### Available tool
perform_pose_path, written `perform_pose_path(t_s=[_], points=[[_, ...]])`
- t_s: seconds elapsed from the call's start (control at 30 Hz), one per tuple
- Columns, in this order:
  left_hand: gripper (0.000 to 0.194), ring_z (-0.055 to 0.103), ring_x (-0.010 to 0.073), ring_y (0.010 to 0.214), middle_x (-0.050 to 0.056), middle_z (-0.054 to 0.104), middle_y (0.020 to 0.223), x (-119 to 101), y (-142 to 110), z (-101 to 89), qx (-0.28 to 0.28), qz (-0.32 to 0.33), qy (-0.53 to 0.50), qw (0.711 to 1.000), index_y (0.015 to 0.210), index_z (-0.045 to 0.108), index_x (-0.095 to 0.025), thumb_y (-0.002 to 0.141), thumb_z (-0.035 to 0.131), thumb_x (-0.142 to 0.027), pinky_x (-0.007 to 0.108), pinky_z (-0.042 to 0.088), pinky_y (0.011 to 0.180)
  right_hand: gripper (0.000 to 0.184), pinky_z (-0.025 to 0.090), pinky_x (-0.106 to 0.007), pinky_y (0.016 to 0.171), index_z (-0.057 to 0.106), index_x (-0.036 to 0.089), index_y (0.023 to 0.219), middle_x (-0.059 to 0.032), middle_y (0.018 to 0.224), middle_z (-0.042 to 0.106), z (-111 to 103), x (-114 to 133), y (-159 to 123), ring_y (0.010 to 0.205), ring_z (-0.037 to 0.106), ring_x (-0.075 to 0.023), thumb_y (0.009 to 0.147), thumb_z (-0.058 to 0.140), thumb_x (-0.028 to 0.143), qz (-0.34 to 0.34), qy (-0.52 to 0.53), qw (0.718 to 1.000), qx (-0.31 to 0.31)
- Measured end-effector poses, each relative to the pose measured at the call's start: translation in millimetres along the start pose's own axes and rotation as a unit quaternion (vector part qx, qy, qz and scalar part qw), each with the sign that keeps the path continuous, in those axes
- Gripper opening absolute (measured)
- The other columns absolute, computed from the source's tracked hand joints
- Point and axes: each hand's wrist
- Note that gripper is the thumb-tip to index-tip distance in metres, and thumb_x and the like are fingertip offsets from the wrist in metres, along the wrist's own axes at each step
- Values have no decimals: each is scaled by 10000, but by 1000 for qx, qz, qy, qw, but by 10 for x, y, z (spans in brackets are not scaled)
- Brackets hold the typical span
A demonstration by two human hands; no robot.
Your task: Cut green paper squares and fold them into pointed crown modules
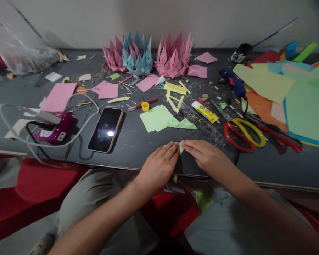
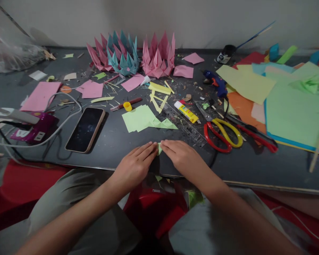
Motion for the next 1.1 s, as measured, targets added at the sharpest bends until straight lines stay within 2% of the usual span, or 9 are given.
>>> perform_pose_path(t_s=[0.13, 0.3, 0.5, 0.6, 0.7, 0.8, 0.9, 1.03, 1.1], points=[[334, 514, 212, 1164, 121, 571, 1232, -17, 9, 26, -20, -18, -25, 999, 1157, 552, -66, 875, 389, -140, 352, 457, 943, 371, 509, -382, 884, 594, 117, 1129, -121, 1145, 628, 4, -2, 0, 1042, 580, -204, 826, 396, 34, 16, 8, 1000, -12], [386, 486, 230, 1191, 134, 541, 1263, -76, 10, 50, -18, -33, -23, 999, 1203, 516, -51, 899, 382, -247, 371, 433, 964, 368, 506, -368, 889, 604, 123, 1114, -113, 1125, 639, 17, -15, -7, 1040, 584, -197, 836, 379, 37, 12, 9, 1000, -20], [524, 453, 254, 1219, 165, 479, 1312, -177, -16, 92, -6, -49, -3, 999, 1248, 470, -19, 898, 371, -397, 392, 394, 997, 410, 473, -387, 908, 572, 85, 1161, -133, 1175, 609, 30, 15, -1, 1092, 548, -222, 815, 369, -1, 7, -2, 1000, -8], [547, 468, 259, 1206, 172, 491, 1297, -175, -10, 77, -14, -55, -7, 998, 1236, 483, -12, 894, 384, -428, 395, 407, 984, 420, 463, -435, 879, 592, 146, 1153, -108, 1194, 600, -2, 9, 24, 1108, 528, -253, 806, 396, 11, 7, -20, 1000, 11], [451, 513, 233, 1164, 140, 549, 1247, -93, 13, 41, -17, -57, -47, 997, 1195, 528, -54, 897, 425, -376, 376, 446, 947, 377, 470, -458, 825, 649, 196, 1076, -118, 1157, 608, -35, -16, 39, 1053, 549, -274, 798, 438, 51, 46, -27, 999, -2], [275, 570, 187, 1093, 79, 635, 1145, 32, 38, 19, -35, -49, -116, 991, 1089, 603, -111, 890, 477, -253, 327, 476, 920, 334, 477, -439, 828, 681, 181, 1015, -136, 1108, 611, -57, -59, 38, 1020, 559, -265, 788, 458, 79, 75, 1, 997, -28], [190, 609, 172, 1010, 57, 677, 1054, 119, 54, 25, -62, -55, -160, 984, 985, 640, -132, 863, 528, -227, 305, 494, 900, 277, 484, -429, 828, 688, 168, 994, -137, 1062, 615, -78, -110, 49, 984, 570, -257, 809, 485, 138, 90, 25, 995, -42], [148, 621, 183, 893, 60, 683, 959, 141, 68, 38, -84, -53, -130, 987, 897, 648, -130, 865, 512, -180, 322, 530, 808, 204, 484, -432, 815, 691, 193, 947, -119, 1008, 622, -95, -170, 106, 941, 575, -246, 841, 526, 248, 59, 44, 996, -43], [158, 616, 188, 875, 71, 675, 939, 132, 75, 33, -81, -41, -110, 990, 884, 642, -119, 872, 490, -158, 326, 532, 787, 175, 480, -409, 819, 687, 201, 913, -105, 992, 624, -90, -195, 143, 933, 571, -228, 847, 530, 241, 28, 69, 996, -43]])
Point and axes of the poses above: each hand's wrist, its own y-axis towards the middle knuckle, its own z-axis out of the palm, x = y × z
